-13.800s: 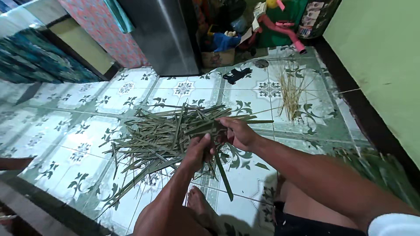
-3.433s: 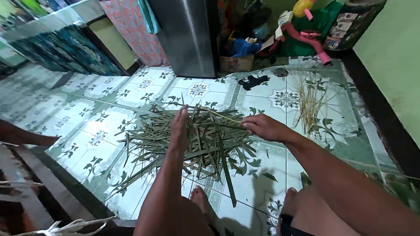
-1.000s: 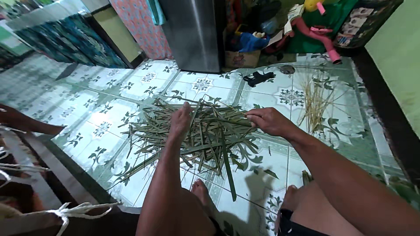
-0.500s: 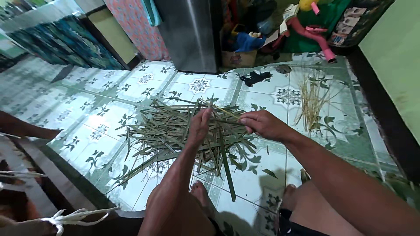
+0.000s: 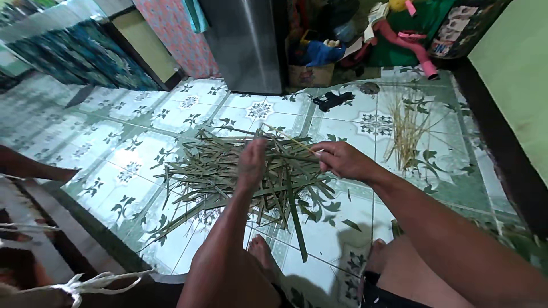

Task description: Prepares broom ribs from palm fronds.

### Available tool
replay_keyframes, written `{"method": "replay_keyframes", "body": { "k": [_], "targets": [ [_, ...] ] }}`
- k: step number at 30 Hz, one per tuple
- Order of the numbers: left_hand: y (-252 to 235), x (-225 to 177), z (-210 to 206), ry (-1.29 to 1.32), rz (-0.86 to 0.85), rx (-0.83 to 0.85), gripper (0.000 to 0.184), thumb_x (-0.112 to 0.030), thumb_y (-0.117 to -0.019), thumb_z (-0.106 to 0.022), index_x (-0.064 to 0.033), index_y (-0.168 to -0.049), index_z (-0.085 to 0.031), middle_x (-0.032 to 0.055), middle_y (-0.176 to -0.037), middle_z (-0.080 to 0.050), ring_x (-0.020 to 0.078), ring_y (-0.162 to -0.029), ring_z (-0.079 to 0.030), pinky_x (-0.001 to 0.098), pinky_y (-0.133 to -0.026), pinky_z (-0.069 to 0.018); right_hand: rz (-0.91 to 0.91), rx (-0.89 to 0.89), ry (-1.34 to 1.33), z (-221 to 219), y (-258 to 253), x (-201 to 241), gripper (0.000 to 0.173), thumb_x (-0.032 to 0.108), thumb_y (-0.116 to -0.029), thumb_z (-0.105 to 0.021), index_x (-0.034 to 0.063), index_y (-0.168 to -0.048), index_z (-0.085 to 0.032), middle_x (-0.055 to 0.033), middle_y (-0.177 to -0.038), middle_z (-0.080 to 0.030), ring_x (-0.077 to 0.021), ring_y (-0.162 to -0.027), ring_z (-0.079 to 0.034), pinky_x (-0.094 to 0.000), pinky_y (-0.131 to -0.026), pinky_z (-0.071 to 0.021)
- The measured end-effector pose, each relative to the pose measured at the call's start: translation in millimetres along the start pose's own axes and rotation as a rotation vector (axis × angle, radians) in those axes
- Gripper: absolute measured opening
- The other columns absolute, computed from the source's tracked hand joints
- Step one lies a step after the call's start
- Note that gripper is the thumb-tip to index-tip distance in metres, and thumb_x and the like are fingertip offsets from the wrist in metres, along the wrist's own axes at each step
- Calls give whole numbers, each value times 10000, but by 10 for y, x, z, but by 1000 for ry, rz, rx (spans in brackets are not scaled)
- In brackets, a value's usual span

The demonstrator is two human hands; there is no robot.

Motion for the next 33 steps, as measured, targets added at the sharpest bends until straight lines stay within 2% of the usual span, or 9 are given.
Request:
{"method": "replay_keyframes", "body": {
  "k": [4, 7, 12, 16, 22, 24, 28, 30, 33],
  "targets": [
    [54, -95, -115, -282, -106, 85, 425, -328, -1107, -382, -43, -1230, -672, 68, -807, -640, 141, -650, -566, 359, -643, -511, 42, 64, -160, -53, 13, 67, 322, 179, -1098, -437, 72, -1328, -636, 49, -683, -576, -14, -494, -447, -183, -466, -390],
    [-89, 108, 61, -152, 22, -18, 487, -418, -1117, -310, -99, -1266, -646, 40, -713, -528, 136, -551, -468, 326, -523, -449, 28, 72, -241, -58, 29, 37, 317, 174, -1092, -448, 74, -1314, -651, 48, -673, -549, -20, -499, -435, -183, -466, -376],
    [-95, 52, -62, -204, 76, 61, 465, -353, -1117, -342, -42, -1275, -649, 106, -888, -649, 190, -739, -589, 413, -722, -518, 38, 58, -243, -52, 6, -13, 315, 166, -1084, -457, 67, -1305, -659, 53, -663, -530, -16, -498, -424, -178, -467, -367],
    [-199, 236, 180, 54, 170, -108, 526, -498, -1104, -294, -111, -1252, -617, -9, -650, -468, 94, -480, -413, 273, -461, -412, -15, 57, -126, -3, 5, -48, 331, 183, -1101, -428, 67, -1326, -641, 27, -682, -566, -40, -488, -440, -210, -462, -391],
    [80, -87, -300, -168, -2, 229, 344, -314, -1090, -454, -36, -1146, -651, 38, -756, -602, 119, -607, -560, 321, -599, -518, 6, 14, -38, -59, -47, -45, 285, 165, -1101, -413, 28, -1194, -645, -7, -782, -636, -51, -526, -514, -228, -518, -477],
    [66, -67, -305, -89, 8, 231, 345, -298, -1092, -456, -50, -1219, -660, 20, -747, -585, 96, -590, -522, 295, -583, -488, 29, 36, -78, -65, -37, -8, 286, 159, -1090, -431, 39, -1195, -670, 22, -731, -604, -37, -516, -461, -212, -498, -414],
    [-74, 30, -61, 348, 158, 98, 389, -336, -1111, -386, -151, -1417, -538, -23, -647, -499, 61, -465, -456, 216, -433, -435, 44, 94, -206, -43, -12, -38, 276, 125, -1084, -431, 29, -1202, -661, 40, -719, -587, -20, -516, -429, -187, -483, -370],
    [1, -51, -166, 418, 214, 220, 408, -285, -1105, -411, -148, -1482, -483, -11, -664, -522, 68, -481, -480, 215, -445, -447, 40, 108, -235, -39, -1, -46, 269, 122, -1084, -430, 28, -1206, -651, 43, -726, -587, -16, -517, -428, -180, -483, -367],
    [110, -79, -333, 425, 224, 368, 376, -223, -1083, -476, -124, -1440, -537, 4, -680, -544, 75, -506, -494, 216, -473, -449, 32, 101, -200, -66, 11, -31, 246, 143, -1078, -469, 35, -1189, -659, 25, -733, -607, -23, -500, -460, -183, -470, -405]
  ]
}}
Point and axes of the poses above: each hand's wrist, its own y-axis away from the middle knuckle, its own z-axis out of the back of the hand, x = y × z, the point moved 3 cm from there along -y, towards the middle knuckle
